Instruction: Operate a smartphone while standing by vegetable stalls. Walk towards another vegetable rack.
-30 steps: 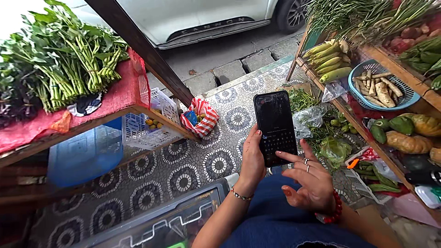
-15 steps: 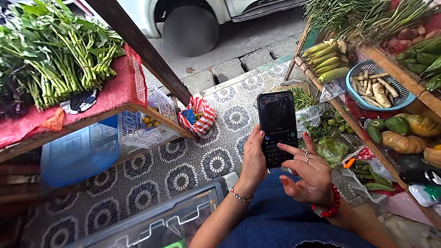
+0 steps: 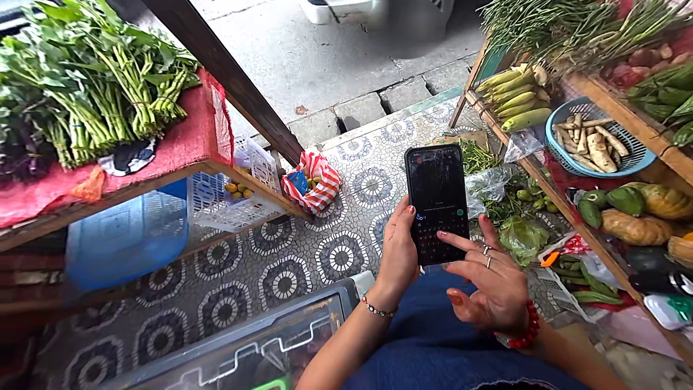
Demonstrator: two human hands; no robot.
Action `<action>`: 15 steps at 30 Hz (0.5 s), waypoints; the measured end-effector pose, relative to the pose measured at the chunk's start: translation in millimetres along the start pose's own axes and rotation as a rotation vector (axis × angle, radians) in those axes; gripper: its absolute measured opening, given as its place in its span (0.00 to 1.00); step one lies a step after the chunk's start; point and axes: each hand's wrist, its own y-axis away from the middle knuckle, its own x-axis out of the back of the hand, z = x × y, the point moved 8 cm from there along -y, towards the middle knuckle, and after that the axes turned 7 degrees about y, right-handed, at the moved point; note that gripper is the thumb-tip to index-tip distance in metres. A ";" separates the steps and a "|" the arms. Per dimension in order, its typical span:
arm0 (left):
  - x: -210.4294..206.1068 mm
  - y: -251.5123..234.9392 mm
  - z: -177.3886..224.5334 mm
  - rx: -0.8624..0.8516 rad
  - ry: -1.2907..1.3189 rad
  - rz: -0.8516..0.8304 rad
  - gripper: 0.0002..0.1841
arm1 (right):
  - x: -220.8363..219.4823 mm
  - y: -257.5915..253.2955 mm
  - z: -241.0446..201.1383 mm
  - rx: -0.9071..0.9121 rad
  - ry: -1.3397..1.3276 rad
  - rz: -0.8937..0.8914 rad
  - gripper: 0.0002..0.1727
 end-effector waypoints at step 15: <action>-6.4 0.5 -1.7 0.002 -0.015 -0.033 0.25 | -2.9 -4.4 9.6 0.009 0.065 -0.032 0.31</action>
